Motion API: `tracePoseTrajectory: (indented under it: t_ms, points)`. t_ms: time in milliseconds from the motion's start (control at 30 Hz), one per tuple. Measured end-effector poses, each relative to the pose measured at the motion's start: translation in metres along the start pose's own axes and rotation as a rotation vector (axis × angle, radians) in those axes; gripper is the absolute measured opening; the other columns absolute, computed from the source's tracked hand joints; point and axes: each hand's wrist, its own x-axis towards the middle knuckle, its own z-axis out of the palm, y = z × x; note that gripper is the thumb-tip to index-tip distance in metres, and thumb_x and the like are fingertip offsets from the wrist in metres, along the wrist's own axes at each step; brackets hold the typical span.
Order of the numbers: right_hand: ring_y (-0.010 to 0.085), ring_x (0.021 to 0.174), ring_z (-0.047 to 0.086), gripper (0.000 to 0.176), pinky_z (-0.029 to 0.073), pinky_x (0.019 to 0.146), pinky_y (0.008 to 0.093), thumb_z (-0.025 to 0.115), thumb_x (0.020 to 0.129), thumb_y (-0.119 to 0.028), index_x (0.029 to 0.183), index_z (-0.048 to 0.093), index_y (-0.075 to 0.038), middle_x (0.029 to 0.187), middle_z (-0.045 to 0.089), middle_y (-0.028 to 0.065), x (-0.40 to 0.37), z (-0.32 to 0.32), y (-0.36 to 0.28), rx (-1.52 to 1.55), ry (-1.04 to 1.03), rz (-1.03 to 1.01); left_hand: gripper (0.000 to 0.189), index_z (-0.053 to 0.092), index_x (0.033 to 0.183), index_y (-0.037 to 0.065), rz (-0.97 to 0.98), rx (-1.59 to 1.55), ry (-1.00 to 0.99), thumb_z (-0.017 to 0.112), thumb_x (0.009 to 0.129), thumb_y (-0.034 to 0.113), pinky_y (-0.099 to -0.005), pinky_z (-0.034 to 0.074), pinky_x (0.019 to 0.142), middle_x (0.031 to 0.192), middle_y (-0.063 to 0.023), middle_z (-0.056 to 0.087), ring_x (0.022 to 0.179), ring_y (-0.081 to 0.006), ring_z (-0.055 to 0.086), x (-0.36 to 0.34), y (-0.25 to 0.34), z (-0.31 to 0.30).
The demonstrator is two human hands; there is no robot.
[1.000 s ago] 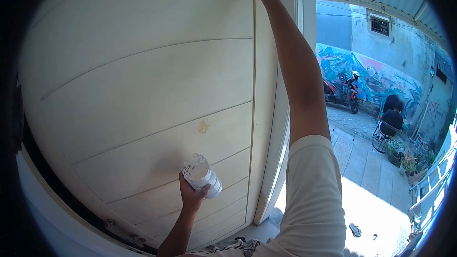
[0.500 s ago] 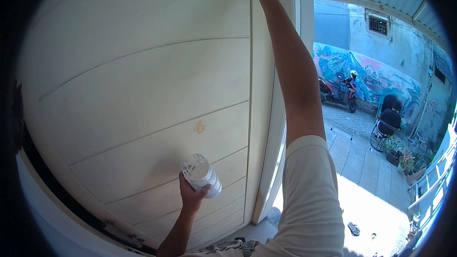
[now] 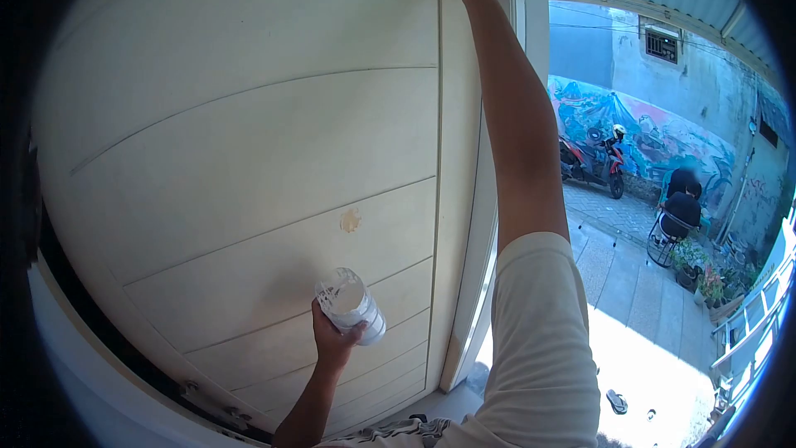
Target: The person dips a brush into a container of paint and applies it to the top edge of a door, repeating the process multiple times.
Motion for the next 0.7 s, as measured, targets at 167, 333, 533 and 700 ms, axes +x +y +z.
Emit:
tracePoseTrajectory:
  t_ms: [167, 333, 533, 700]
  points:
    - [0.0137, 0.053, 0.053, 0.02, 0.038, 0.043, 0.0305, 0.053, 0.092, -0.005, 0.108, 0.063, 0.002, 0.069, 0.06, 0.0062, 0.044, 0.033, 0.023, 0.235, -0.01, 0.069, 0.084, 0.033, 0.133, 0.002, 0.007, 0.027, 0.012, 0.085, 0.067, 0.005, -0.0417, 0.048, 0.103, 0.126, -0.0141, 0.051, 0.119, -0.0244, 0.055, -0.002, 0.006, 0.002]
    - [0.0125, 0.051, 0.049, 0.022, 0.036, 0.041, 0.0291, 0.054, 0.092, -0.004, 0.111, 0.06, 0.005, 0.069, 0.057, 0.006, -0.073, 0.063, -0.053, 0.311, -0.153, -0.142, 0.085, 0.033, 0.135, 0.002, 0.008, 0.02, 0.008, 0.084, 0.067, 0.005, -0.0421, 0.047, 0.104, 0.127, -0.0144, 0.051, 0.12, -0.0249, 0.055, -0.002, 0.003, 0.001]
    - [0.0295, 0.073, 0.065, 0.025, 0.051, 0.066, 0.0394, 0.055, 0.089, -0.002, 0.111, 0.065, 0.0, 0.083, 0.068, 0.0194, -0.148, 0.067, -0.103, 0.029, -0.376, -0.779, 0.084, 0.033, 0.134, 0.002, 0.018, 0.031, 0.005, 0.085, 0.067, 0.005, -0.0422, 0.047, 0.105, 0.127, -0.0146, 0.051, 0.12, -0.025, 0.055, -0.002, 0.011, 0.005]
    - [0.0237, 0.07, 0.062, 0.023, 0.049, 0.062, 0.0372, 0.055, 0.091, -0.002, 0.112, 0.062, 0.002, 0.08, 0.067, 0.016, -0.057, 0.043, -0.07, -0.138, -0.309, -0.78, 0.084, 0.033, 0.134, 0.002, 0.019, 0.037, 0.016, 0.085, 0.067, 0.005, -0.0419, 0.048, 0.104, 0.126, -0.0145, 0.051, 0.12, -0.025, 0.055, -0.003, 0.017, 0.009]
